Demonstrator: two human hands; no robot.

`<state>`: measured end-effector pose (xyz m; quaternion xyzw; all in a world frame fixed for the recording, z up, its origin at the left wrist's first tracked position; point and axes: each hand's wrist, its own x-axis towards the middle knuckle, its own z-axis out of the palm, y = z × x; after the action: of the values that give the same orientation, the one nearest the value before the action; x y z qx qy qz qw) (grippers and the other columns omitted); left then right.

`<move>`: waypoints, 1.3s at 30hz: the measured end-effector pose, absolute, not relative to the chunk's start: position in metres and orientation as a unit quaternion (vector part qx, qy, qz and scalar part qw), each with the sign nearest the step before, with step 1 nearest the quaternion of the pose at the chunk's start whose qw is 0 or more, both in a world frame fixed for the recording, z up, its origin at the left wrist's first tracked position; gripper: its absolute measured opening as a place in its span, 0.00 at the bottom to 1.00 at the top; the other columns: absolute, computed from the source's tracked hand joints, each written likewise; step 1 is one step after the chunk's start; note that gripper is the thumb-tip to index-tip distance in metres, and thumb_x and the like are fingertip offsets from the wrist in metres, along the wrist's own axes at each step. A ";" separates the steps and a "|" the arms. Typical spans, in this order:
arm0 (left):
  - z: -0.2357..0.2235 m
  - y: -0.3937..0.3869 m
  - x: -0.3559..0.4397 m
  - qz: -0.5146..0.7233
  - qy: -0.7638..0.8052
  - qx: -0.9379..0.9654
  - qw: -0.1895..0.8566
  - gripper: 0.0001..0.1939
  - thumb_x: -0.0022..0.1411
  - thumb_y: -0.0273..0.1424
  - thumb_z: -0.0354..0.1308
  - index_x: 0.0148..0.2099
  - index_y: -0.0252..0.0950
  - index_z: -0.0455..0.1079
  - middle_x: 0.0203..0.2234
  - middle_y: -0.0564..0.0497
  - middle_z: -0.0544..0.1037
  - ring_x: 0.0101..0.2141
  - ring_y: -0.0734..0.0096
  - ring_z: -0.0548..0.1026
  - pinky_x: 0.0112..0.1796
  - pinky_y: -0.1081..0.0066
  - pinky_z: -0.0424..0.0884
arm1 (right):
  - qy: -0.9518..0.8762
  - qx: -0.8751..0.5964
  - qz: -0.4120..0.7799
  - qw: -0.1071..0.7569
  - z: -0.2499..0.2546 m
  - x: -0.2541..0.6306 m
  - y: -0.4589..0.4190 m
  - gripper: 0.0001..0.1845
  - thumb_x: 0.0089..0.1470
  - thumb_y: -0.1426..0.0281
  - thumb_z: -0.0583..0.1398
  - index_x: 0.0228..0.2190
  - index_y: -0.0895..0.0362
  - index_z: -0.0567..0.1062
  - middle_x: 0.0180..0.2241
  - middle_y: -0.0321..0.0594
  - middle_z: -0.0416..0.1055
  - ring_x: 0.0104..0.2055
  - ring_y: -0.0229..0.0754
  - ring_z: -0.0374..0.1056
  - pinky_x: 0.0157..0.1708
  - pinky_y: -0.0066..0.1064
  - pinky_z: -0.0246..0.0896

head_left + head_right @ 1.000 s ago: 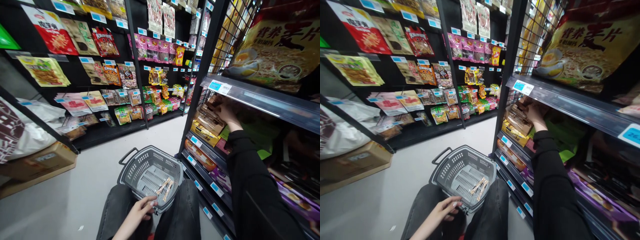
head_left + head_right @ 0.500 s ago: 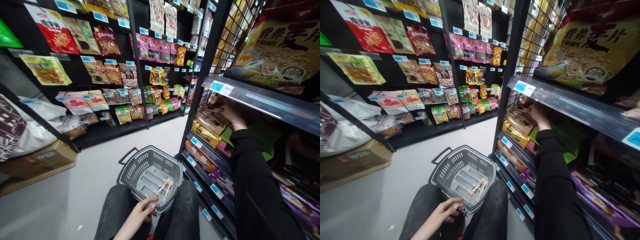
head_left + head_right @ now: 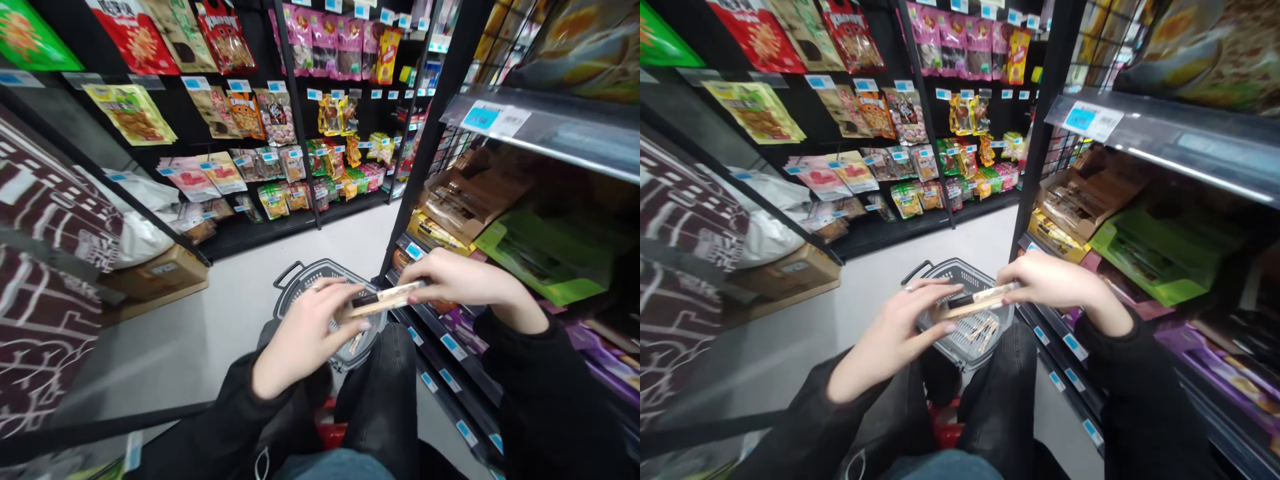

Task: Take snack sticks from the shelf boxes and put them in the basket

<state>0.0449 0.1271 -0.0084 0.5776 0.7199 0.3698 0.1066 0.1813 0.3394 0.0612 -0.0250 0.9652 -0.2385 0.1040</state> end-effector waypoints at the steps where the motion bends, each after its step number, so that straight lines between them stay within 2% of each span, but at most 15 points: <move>1: -0.002 0.134 0.047 0.334 0.708 0.600 0.164 0.18 0.58 0.40 0.57 0.49 0.39 0.71 0.40 0.46 0.78 0.41 0.61 0.75 0.44 0.64 0.69 | 0.958 -0.052 -0.256 0.122 0.055 0.175 0.331 0.12 0.55 0.63 0.58 0.36 0.57 0.77 0.28 0.37 0.75 0.29 0.36 0.68 0.30 0.25 0.56; 3: 0.001 0.143 0.052 0.296 0.683 0.601 0.291 0.14 0.61 0.38 0.53 0.45 0.38 0.73 0.31 0.49 0.79 0.32 0.67 0.77 0.36 0.71 0.70 | 0.942 -0.083 -0.287 0.151 0.045 0.166 0.323 0.11 0.53 0.64 0.59 0.35 0.57 0.77 0.27 0.36 0.74 0.28 0.35 0.67 0.29 0.25 0.55; 6: -0.014 0.146 0.058 0.345 0.656 0.506 0.441 0.13 0.61 0.38 0.52 0.39 0.34 0.72 0.24 0.51 0.77 0.26 0.70 0.76 0.29 0.75 0.69 | 0.929 -0.059 -0.332 0.151 0.030 0.162 0.332 0.11 0.48 0.64 0.63 0.31 0.59 0.77 0.24 0.35 0.73 0.27 0.35 0.66 0.27 0.25 0.55; 10: -0.038 0.138 0.063 0.466 0.584 0.372 0.550 0.12 0.56 0.37 0.58 0.37 0.32 0.70 0.29 0.50 0.78 0.29 0.71 0.76 0.32 0.72 0.72 | 0.857 0.035 -0.506 0.089 0.006 0.166 0.351 0.13 0.45 0.63 0.64 0.29 0.60 0.75 0.22 0.36 0.72 0.25 0.36 0.68 0.24 0.25 0.60; 13: -0.053 0.130 0.064 0.484 0.564 0.303 0.597 0.15 0.54 0.37 0.61 0.39 0.31 0.70 0.33 0.47 0.79 0.32 0.68 0.78 0.36 0.69 0.74 | 0.784 0.087 -0.615 0.019 -0.014 0.169 0.356 0.14 0.44 0.63 0.65 0.31 0.60 0.74 0.23 0.36 0.73 0.24 0.36 0.69 0.23 0.26 0.64; 18: -0.073 0.116 0.062 0.512 0.563 0.248 0.600 0.17 0.53 0.36 0.63 0.40 0.28 0.71 0.34 0.41 0.80 0.31 0.65 0.79 0.35 0.67 0.76 | 0.741 0.109 -0.661 -0.054 -0.039 0.174 0.355 0.14 0.48 0.62 0.63 0.34 0.60 0.75 0.24 0.37 0.72 0.24 0.35 0.69 0.25 0.26 0.67; 23: -0.078 0.107 0.056 0.531 0.535 0.238 0.613 0.20 0.52 0.33 0.64 0.45 0.28 0.70 0.41 0.39 0.78 0.37 0.61 0.79 0.38 0.65 0.76 | 0.714 0.118 -0.686 -0.074 -0.055 0.179 0.352 0.16 0.51 0.61 0.61 0.38 0.58 0.75 0.27 0.38 0.73 0.26 0.35 0.69 0.28 0.26 0.68; 27: -0.095 0.110 0.052 0.517 0.534 0.234 0.626 0.22 0.50 0.34 0.65 0.47 0.30 0.69 0.44 0.39 0.77 0.41 0.59 0.78 0.41 0.63 0.74 | 0.727 0.158 -0.662 -0.097 -0.068 0.180 0.350 0.15 0.48 0.60 0.62 0.32 0.59 0.75 0.23 0.38 0.73 0.24 0.36 0.69 0.26 0.27 0.66; 30: -0.123 0.114 0.048 0.456 0.632 0.262 0.569 0.17 0.54 0.37 0.60 0.40 0.28 0.70 0.35 0.39 0.79 0.35 0.60 0.79 0.39 0.63 0.73 | 0.747 0.205 -0.618 -0.132 -0.088 0.176 0.351 0.15 0.48 0.59 0.62 0.29 0.59 0.73 0.22 0.38 0.73 0.23 0.39 0.69 0.25 0.29 0.65; 32: -0.141 0.111 0.044 0.353 0.745 0.317 0.469 0.14 0.57 0.37 0.55 0.34 0.29 0.71 0.26 0.42 0.79 0.31 0.61 0.78 0.37 0.64 0.72 | 0.772 0.241 -0.571 -0.141 -0.106 0.171 0.348 0.14 0.50 0.60 0.60 0.30 0.59 0.74 0.23 0.39 0.74 0.25 0.40 0.70 0.26 0.30 0.65; 34: -0.155 0.104 0.039 0.234 0.823 0.374 0.358 0.10 0.55 0.34 0.55 0.33 0.31 0.72 0.24 0.44 0.79 0.32 0.60 0.78 0.39 0.65 0.69 | 0.816 0.267 -0.499 -0.115 -0.128 0.162 0.341 0.13 0.54 0.63 0.55 0.33 0.59 0.74 0.26 0.41 0.75 0.27 0.40 0.71 0.29 0.30 0.66; 35: -0.160 0.100 0.036 0.206 0.832 0.388 0.340 0.11 0.55 0.33 0.54 0.36 0.33 0.73 0.26 0.46 0.79 0.34 0.61 0.77 0.39 0.67 0.68 | 0.842 0.271 -0.459 -0.086 -0.139 0.157 0.337 0.13 0.57 0.66 0.53 0.34 0.59 0.75 0.28 0.41 0.76 0.29 0.40 0.72 0.31 0.28 0.65; 37: -0.168 0.092 0.031 0.197 0.815 0.404 0.366 0.15 0.57 0.35 0.50 0.42 0.35 0.73 0.28 0.49 0.80 0.34 0.64 0.78 0.37 0.71 0.68 | 0.893 0.278 -0.354 -0.010 -0.161 0.146 0.330 0.16 0.60 0.70 0.47 0.37 0.59 0.74 0.32 0.42 0.76 0.33 0.38 0.72 0.36 0.26 0.63; 39: -0.173 0.087 0.025 0.188 0.814 0.408 0.369 0.18 0.58 0.38 0.48 0.44 0.36 0.72 0.29 0.50 0.80 0.33 0.64 0.78 0.36 0.71 0.68 | 0.902 0.298 -0.313 0.009 -0.179 0.137 0.326 0.14 0.59 0.72 0.50 0.35 0.59 0.75 0.35 0.46 0.76 0.38 0.41 0.72 0.39 0.27 0.62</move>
<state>0.0248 0.0868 -0.1733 0.4077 0.8139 0.1876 0.3690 0.1369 0.3264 -0.1785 0.2980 0.9018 -0.3130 0.0089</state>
